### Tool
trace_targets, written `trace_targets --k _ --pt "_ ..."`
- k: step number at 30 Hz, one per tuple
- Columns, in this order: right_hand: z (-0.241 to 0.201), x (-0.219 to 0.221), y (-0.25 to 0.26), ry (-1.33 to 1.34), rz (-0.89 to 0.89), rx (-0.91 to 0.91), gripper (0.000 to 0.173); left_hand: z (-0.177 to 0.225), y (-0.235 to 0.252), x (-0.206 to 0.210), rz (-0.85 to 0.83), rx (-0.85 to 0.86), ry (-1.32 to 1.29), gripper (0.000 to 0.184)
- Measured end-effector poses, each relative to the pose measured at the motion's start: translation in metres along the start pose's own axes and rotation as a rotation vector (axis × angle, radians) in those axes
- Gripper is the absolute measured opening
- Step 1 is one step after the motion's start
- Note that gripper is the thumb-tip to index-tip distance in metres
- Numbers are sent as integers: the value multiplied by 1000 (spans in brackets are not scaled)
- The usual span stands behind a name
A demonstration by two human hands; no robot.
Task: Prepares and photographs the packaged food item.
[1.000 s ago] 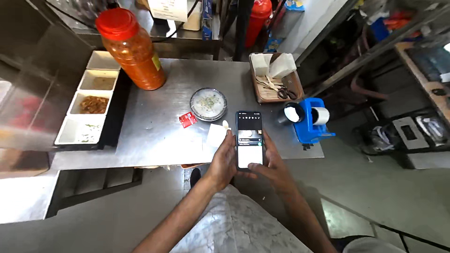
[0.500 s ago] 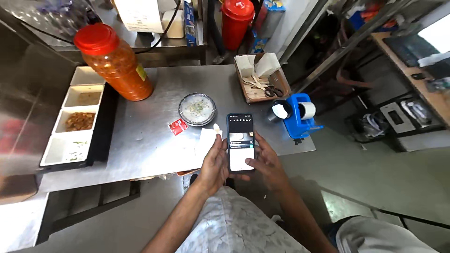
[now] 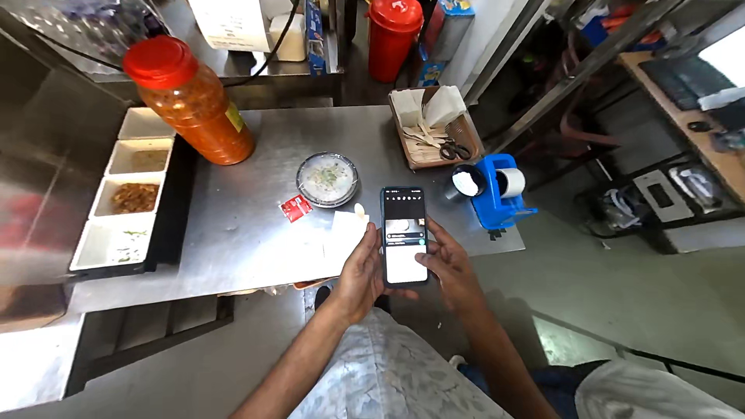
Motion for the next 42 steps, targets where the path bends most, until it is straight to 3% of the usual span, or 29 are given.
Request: trace_targets --k 6,16,26,42 --pt "3 2 2 27 -14 6 67 0 1 -3 0 -8 6 77" --pt "0 20 6 -46 52 -20 86 2 4 1 15 26 69 71" --pt "4 27 10 -149 107 -40 81 4 3 1 78 36 124 66" --pt "4 21 14 -124 114 -10 79 6 13 -3 36 -1 119 69"
Point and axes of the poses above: each hand's wrist, its own y-axis towards the middle knuckle, its own x-axis out of the palm, z = x × y, the point moved 3 cm from there along y, towards the middle knuckle, and after that the axes turned 11 degrees about -y, right-handed, at the moved point
